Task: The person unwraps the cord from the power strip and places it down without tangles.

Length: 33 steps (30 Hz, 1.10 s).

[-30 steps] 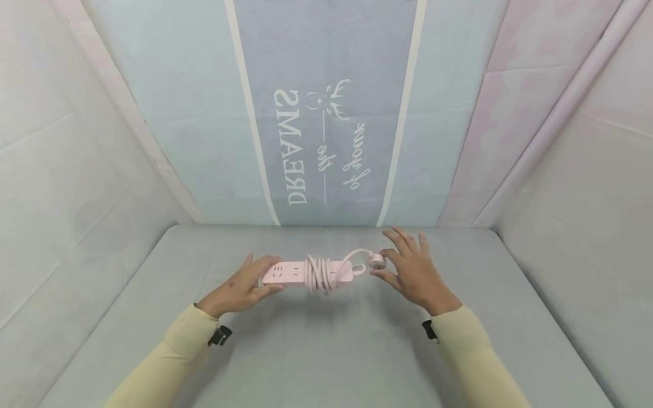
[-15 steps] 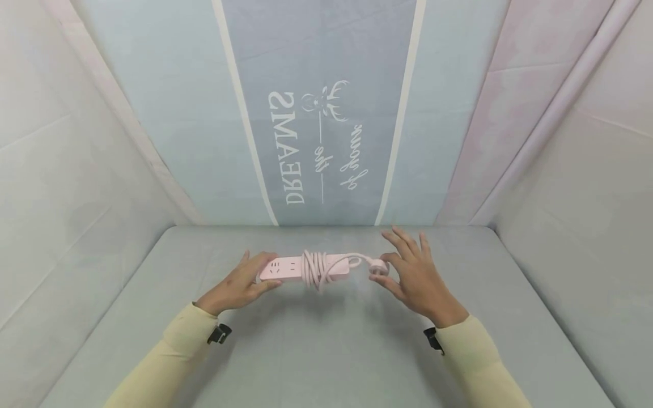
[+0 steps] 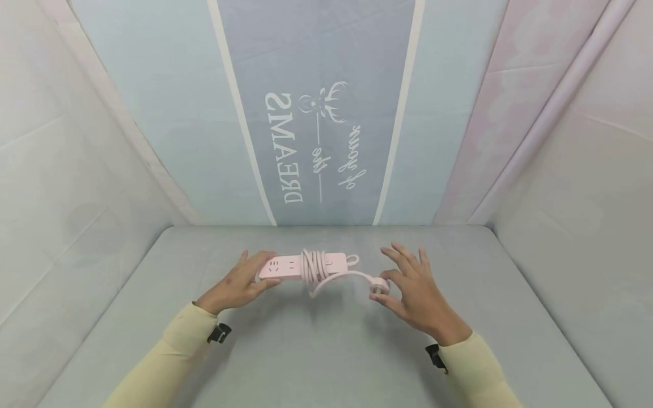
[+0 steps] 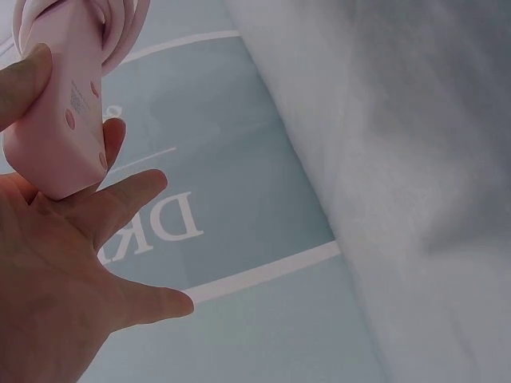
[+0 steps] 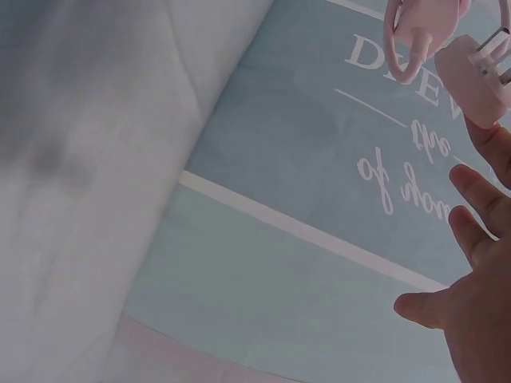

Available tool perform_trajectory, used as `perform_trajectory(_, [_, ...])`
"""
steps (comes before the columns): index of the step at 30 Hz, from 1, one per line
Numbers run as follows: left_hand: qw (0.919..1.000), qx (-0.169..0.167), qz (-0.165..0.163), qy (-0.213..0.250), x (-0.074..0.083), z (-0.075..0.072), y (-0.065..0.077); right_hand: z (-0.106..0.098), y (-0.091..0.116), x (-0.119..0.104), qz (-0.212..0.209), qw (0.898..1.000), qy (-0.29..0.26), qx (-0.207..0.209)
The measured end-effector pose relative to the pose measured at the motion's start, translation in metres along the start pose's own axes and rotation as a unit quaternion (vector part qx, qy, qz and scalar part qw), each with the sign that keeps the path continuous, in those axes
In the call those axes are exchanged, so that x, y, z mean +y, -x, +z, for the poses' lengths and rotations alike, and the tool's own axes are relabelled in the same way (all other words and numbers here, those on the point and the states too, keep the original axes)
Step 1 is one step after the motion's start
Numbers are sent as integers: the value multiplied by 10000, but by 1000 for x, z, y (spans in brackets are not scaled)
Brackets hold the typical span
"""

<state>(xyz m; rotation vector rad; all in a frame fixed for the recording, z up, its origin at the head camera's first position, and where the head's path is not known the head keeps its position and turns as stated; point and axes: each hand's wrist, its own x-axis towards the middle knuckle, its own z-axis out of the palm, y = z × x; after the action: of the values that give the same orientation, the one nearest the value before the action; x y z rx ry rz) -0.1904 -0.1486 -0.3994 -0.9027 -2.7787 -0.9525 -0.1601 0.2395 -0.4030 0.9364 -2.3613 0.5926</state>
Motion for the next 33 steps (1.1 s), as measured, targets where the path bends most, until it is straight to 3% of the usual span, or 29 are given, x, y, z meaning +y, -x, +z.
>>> perform_trajectory(7, [10000, 46, -76, -27, -1, -2, 0, 9, 11, -4, 100, 9998, -144, -97])
perform_trajectory(16, [9998, 133, 90, -69, -2, -4, 1, 16, 22, -5, 279, 9990, -219, -283])
perform_trajectory(23, [9999, 100, 10, -34, 0, -6, 2, 24, 27, -3, 262, 9988, -34, -411])
perform_trajectory(33, [9996, 177, 201, -91, 4, -8, 2, 32, 34, -5, 534, 9955, 371, -690])
